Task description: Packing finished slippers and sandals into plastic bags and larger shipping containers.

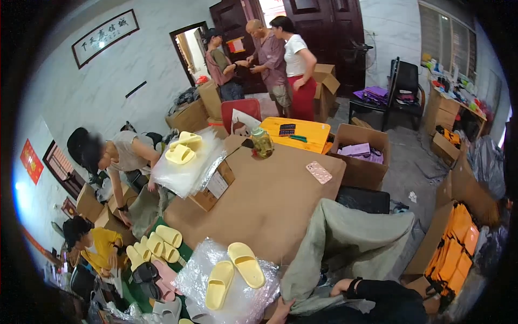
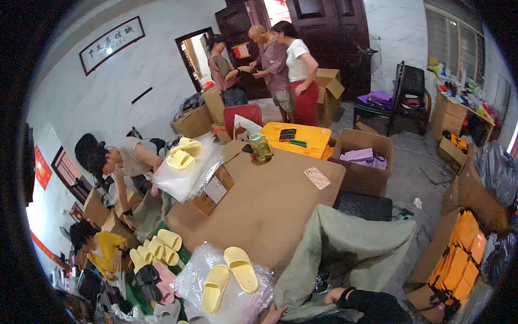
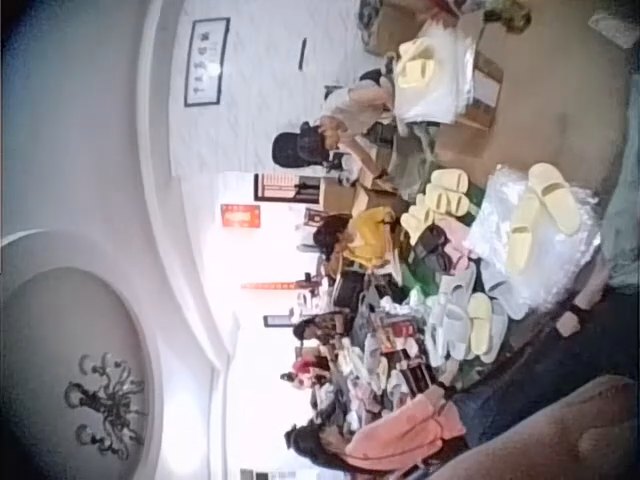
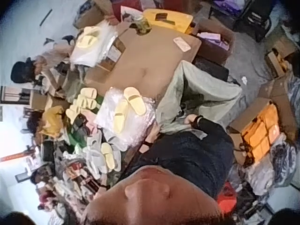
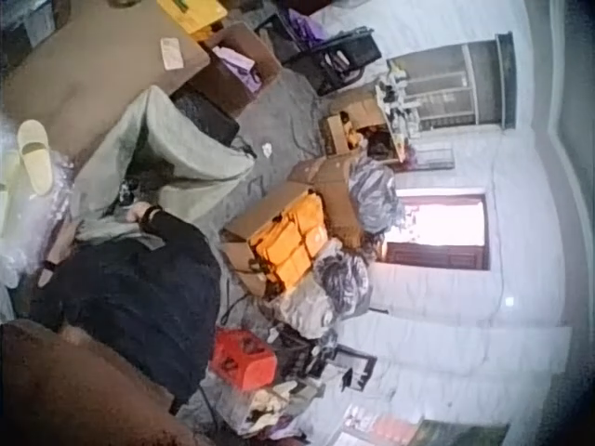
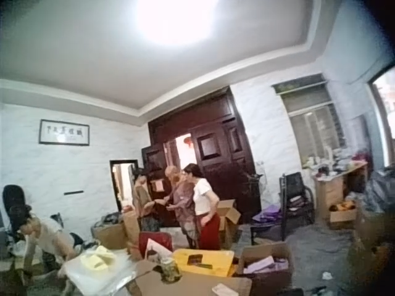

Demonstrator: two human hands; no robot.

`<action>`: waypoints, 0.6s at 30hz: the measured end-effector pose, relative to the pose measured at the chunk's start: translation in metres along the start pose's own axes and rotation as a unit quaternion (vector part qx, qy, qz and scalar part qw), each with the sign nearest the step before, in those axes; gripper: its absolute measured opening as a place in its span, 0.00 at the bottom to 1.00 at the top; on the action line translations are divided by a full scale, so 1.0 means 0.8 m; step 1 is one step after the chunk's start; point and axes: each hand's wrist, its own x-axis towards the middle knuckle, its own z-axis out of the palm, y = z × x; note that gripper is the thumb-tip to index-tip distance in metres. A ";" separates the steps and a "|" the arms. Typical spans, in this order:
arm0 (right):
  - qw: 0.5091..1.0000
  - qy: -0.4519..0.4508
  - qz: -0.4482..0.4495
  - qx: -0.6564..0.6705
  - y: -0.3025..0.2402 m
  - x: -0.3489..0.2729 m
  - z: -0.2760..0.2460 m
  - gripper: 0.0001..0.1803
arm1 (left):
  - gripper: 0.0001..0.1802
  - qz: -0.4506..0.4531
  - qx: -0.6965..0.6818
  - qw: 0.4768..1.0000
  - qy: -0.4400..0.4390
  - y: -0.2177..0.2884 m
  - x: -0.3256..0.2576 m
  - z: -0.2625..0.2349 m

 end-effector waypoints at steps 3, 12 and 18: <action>0.987 -0.148 -0.061 -0.019 -0.021 0.076 -0.013 0.36 | 0.41 0.051 0.052 0.997 0.024 -0.015 0.003 -0.005; 0.969 -0.228 0.049 -0.083 -0.101 0.057 0.033 0.30 | 0.25 0.078 0.114 0.990 -0.037 0.013 -0.049 0.001; 0.909 -0.049 -0.026 -0.412 -0.119 0.062 0.045 0.24 | 0.19 0.278 0.223 0.932 0.062 0.010 -0.062 -0.053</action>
